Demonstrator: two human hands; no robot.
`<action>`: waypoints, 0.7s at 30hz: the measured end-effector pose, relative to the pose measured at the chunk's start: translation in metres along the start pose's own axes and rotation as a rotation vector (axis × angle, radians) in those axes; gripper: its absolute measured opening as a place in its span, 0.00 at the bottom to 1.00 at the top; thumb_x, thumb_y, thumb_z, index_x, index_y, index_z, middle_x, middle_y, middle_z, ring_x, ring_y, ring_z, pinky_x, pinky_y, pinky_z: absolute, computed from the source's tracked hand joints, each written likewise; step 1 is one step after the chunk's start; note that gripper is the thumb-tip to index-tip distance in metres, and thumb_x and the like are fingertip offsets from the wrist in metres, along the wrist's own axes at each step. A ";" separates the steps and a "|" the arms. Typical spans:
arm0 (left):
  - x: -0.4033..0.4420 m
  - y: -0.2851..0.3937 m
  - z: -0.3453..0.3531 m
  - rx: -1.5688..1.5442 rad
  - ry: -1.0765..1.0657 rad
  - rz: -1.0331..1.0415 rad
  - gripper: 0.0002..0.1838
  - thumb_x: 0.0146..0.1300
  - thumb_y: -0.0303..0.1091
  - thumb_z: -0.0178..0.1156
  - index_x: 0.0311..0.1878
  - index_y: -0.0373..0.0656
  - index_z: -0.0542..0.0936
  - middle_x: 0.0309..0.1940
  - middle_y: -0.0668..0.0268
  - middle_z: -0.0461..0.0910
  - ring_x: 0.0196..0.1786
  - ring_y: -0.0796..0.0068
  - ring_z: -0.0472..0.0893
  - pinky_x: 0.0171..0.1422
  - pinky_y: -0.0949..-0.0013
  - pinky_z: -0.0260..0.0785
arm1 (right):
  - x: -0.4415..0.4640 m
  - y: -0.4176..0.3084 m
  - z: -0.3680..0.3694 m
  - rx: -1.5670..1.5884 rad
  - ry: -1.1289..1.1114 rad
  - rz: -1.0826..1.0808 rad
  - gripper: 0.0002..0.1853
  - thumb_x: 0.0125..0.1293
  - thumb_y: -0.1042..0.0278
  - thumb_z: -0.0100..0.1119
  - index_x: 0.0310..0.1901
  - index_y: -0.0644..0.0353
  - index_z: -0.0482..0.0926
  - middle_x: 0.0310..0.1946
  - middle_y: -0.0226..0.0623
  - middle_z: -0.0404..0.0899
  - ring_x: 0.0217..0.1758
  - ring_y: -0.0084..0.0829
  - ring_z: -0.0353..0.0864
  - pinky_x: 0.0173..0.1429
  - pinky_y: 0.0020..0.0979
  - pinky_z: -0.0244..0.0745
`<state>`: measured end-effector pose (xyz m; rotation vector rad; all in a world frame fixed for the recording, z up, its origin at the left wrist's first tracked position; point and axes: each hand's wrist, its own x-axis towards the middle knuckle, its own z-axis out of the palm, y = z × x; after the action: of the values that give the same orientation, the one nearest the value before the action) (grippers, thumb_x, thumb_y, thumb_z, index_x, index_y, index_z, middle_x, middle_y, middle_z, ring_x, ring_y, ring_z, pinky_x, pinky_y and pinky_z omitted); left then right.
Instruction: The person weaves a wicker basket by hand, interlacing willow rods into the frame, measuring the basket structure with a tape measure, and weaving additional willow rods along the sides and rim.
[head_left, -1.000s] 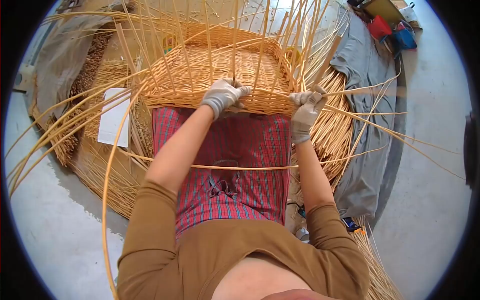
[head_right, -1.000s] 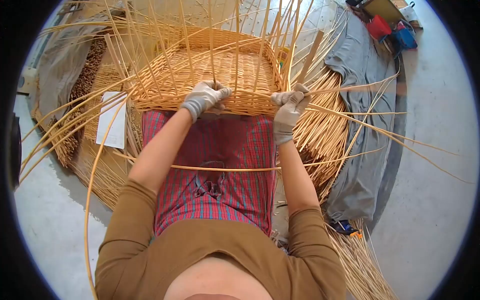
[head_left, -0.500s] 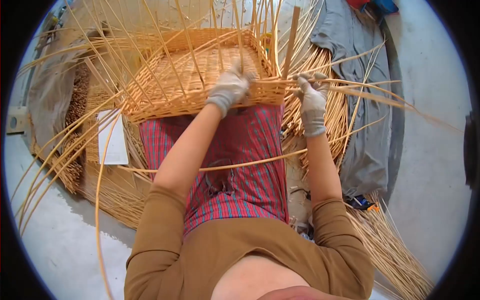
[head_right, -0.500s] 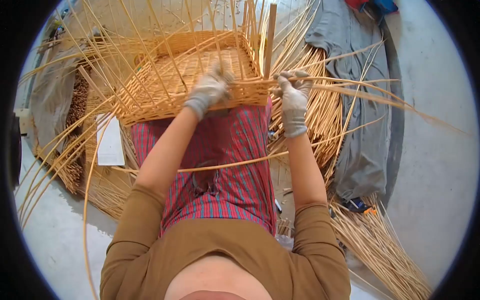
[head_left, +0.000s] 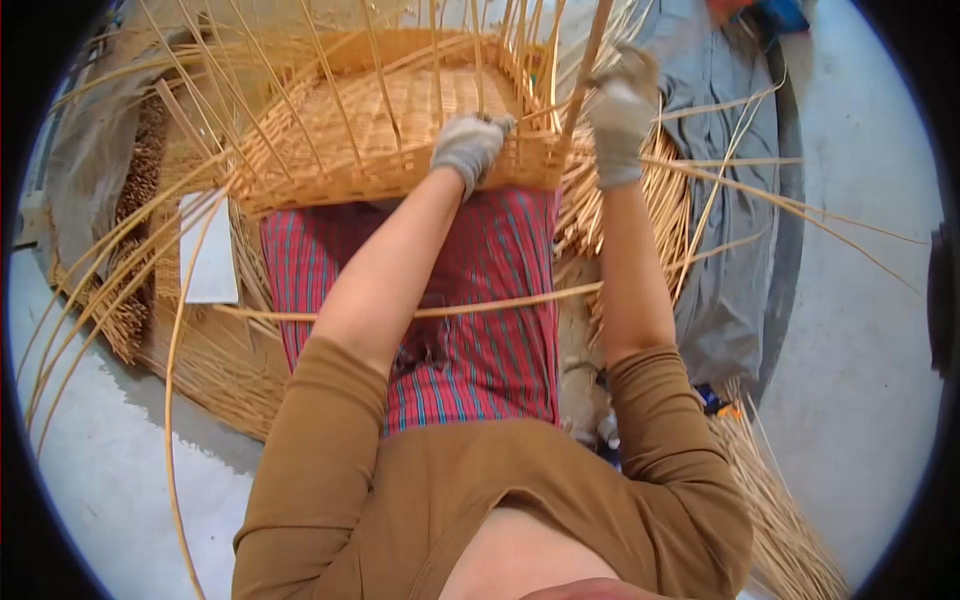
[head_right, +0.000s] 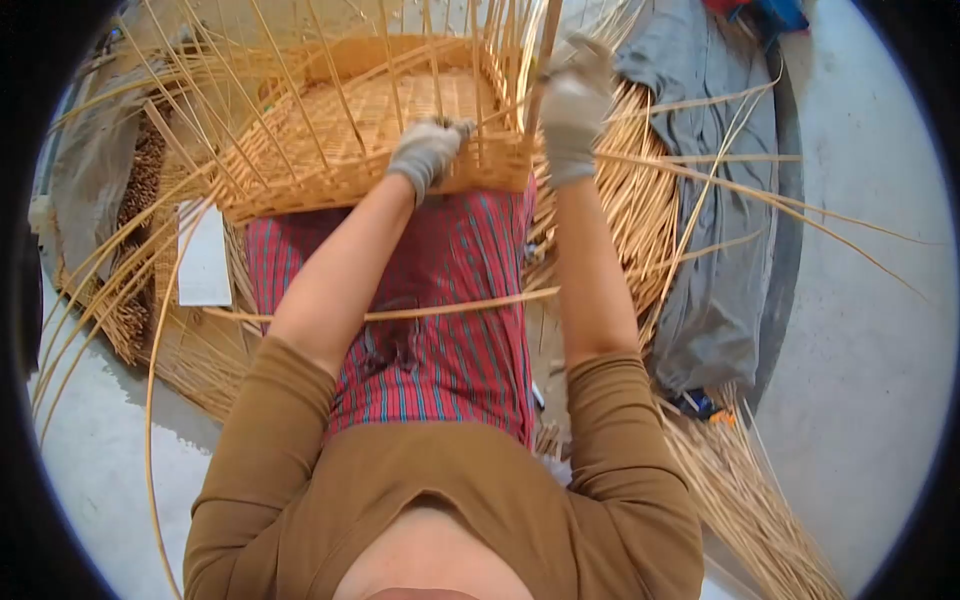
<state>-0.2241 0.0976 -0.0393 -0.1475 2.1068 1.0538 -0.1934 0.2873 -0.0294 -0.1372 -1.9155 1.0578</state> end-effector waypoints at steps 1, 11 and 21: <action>0.002 -0.007 0.005 -0.059 0.007 0.073 0.22 0.69 0.53 0.59 0.50 0.41 0.80 0.30 0.55 0.84 0.29 0.62 0.83 0.37 0.59 0.75 | -0.030 0.033 -0.054 -0.647 -0.161 -0.451 0.11 0.73 0.67 0.49 0.42 0.63 0.81 0.40 0.38 0.85 0.40 0.35 0.84 0.45 0.35 0.83; -0.064 -0.081 -0.022 -0.219 0.242 0.912 0.20 0.71 0.29 0.56 0.65 0.47 0.76 0.46 0.61 0.84 0.40 0.70 0.84 0.55 0.62 0.77 | -0.171 -0.164 -0.048 0.164 -0.869 0.413 0.23 0.58 0.66 0.69 0.56 0.53 0.79 0.46 0.40 0.83 0.47 0.37 0.85 0.47 0.37 0.81; -0.134 -0.314 -0.230 0.169 0.762 0.639 0.15 0.57 0.20 0.62 0.45 0.49 0.85 0.32 0.64 0.80 0.39 0.63 0.80 0.52 0.59 0.74 | -0.176 -0.166 0.006 0.155 -0.750 0.144 0.19 0.60 0.75 0.69 0.54 0.54 0.80 0.46 0.39 0.82 0.44 0.34 0.82 0.49 0.35 0.79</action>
<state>-0.1345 -0.3030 -0.0637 0.2737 3.0434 1.3003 -0.0456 0.0952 -0.0281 0.2508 -2.4934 1.4912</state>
